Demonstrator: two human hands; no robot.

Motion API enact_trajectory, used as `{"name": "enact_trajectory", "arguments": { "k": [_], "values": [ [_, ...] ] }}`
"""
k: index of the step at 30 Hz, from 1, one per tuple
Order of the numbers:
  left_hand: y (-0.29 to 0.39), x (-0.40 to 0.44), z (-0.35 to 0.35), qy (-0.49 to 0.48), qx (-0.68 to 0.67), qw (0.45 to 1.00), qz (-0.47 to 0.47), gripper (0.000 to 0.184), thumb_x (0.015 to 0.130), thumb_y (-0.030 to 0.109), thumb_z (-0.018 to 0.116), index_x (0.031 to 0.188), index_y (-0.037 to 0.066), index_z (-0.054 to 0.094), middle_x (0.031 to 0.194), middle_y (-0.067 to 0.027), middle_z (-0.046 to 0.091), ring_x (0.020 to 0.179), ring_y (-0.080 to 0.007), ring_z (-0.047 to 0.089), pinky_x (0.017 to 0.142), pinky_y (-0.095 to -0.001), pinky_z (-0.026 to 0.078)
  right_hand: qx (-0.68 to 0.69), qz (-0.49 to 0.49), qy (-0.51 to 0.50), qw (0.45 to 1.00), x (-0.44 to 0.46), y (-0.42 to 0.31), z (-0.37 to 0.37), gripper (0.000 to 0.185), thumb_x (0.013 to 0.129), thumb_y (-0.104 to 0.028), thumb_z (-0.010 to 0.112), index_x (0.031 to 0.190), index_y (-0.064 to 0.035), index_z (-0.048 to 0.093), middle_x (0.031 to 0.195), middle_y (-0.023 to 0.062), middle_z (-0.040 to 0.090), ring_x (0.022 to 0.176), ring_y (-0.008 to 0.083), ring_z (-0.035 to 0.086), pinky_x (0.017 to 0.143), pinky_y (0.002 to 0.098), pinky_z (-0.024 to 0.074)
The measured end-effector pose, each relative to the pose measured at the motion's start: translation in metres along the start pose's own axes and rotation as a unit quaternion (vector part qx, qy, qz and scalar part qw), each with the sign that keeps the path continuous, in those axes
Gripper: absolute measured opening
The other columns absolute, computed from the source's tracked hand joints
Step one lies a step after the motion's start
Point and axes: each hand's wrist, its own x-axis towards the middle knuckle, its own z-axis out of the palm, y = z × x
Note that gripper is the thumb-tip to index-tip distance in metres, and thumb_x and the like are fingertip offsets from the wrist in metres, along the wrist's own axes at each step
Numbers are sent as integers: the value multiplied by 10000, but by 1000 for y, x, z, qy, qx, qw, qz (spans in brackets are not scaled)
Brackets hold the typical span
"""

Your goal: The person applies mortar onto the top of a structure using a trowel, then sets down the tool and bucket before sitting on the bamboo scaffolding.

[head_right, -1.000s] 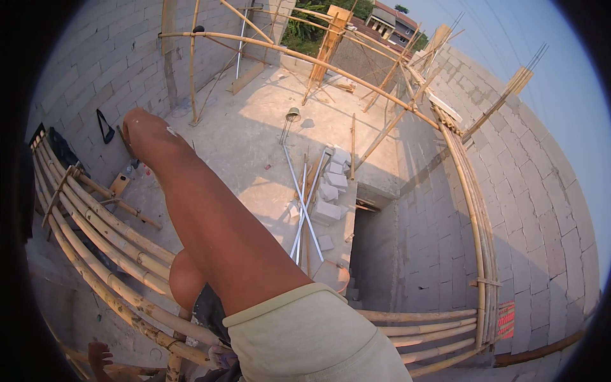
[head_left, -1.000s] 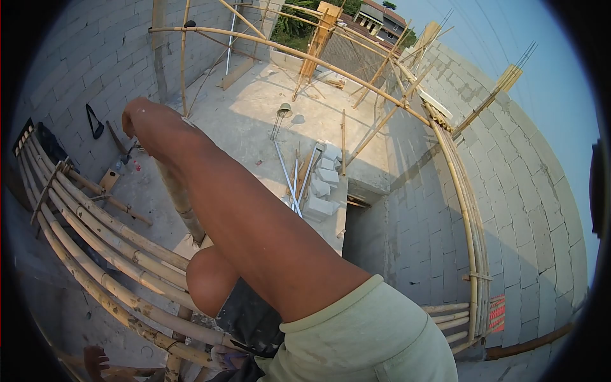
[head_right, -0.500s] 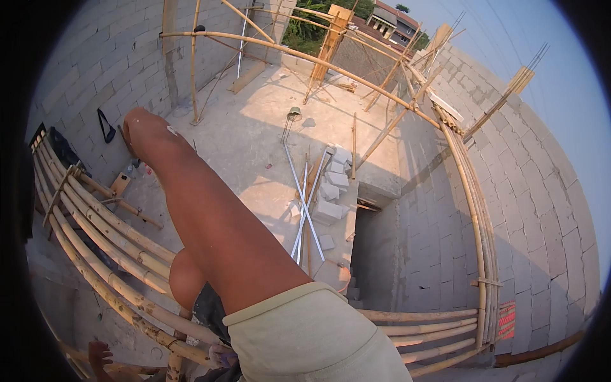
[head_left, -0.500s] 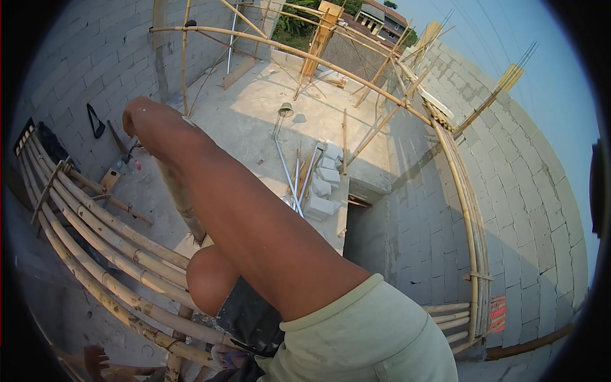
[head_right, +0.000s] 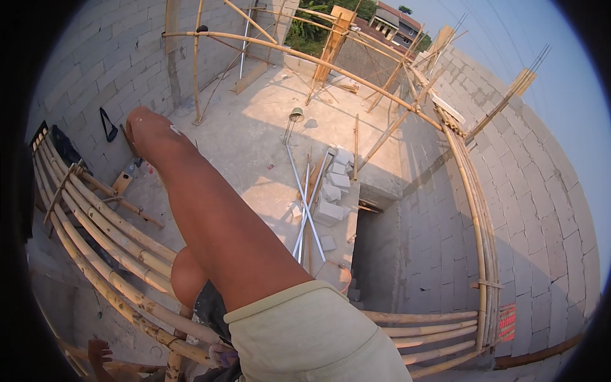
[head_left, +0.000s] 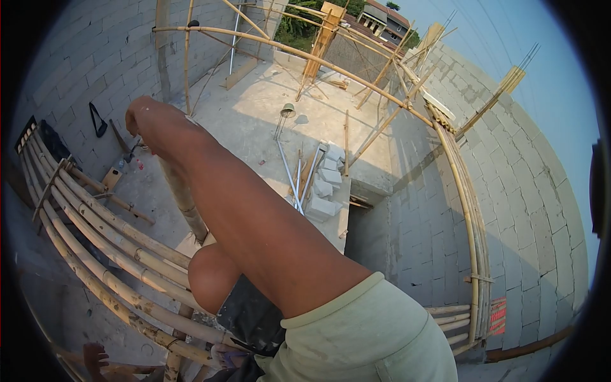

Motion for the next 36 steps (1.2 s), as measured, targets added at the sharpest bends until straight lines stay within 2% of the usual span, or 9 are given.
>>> {"name": "enact_trajectory", "arguments": {
  "k": [4,6,9,12,24,30,32,34,36],
  "values": [
    [-4,0,1,-1,-2,1000,-1,586,960,607,460,1060,69,667,895,-113,661,681,-320,665,449,-448,556,9,3,-20,1000,-9,3,4,471,860,-394,707,1307,-247,691,1385,40,642,1166,296,644,967,447,515],
    [-1,0,2,-1,0,1000,1,586,963,605,456,1068,67,664,904,-115,661,682,-323,664,448,-451,553,-29,14,-30,999,-31,0,9,500,849,-352,715,1342,-278,669,1403,48,629,1165,302,643,955,445,520],
    [0,-1,2,-2,-2,1000,1,586,968,601,449,1079,65,658,917,-119,661,683,-328,661,446,-455,549,-38,-31,49,998,-52,-4,16,574,850,-283,694,1411,-356,602,1408,52,625,1172,301,640,945,442,523],
    [-2,1,2,-5,-5,1000,3,586,973,597,442,1091,63,653,931,-123,661,685,-333,659,445,-459,544,-8,11,41,999,-51,-13,17,639,843,-232,678,1442,-416,552,1401,47,629,1166,299,643,948,440,523],
    [-3,3,-1,-44,-36,998,24,588,992,581,416,1137,54,631,985,-139,662,691,-354,651,438,-476,526,11,-9,47,999,-42,3,19,543,874,-302,663,1409,-364,590,1391,44,635,1166,294,643,965,446,515],
    [-12,-1,-10,-104,-87,989,62,589,1002,574,402,1160,50,620,1012,-147,662,694,-364,646,435,-484,517,20,-17,57,998,-37,7,19,505,890,-337,656,1392,-338,610,1386,43,639,1167,292,642,974,449,511],
    [-15,-1,-10,-98,-129,986,46,591,1003,571,400,1159,45,619,1012,-146,665,694,-362,649,434,-487,516,24,-21,62,998,-37,8,19,494,895,-348,653,1387,-329,616,1385,42,640,1167,291,642,977,450,510],
    [-16,-2,-10,-94,-111,988,56,600,988,584,422,1139,42,631,994,-135,675,697,-352,654,445,-487,524,31,-22,65,997,-35,10,20,484,900,-360,651,1381,-321,622,1383,42,641,1167,290,642,980,451,508],
    [-8,-2,-9,-76,-63,995,24,596,962,596,459,1106,48,646,974,-124,684,701,-342,659,464,-483,534,33,-26,69,997,-33,12,20,475,905,-372,648,1376,-312,629,1381,42,642,1167,289,642,983,452,507]
  ]
}}
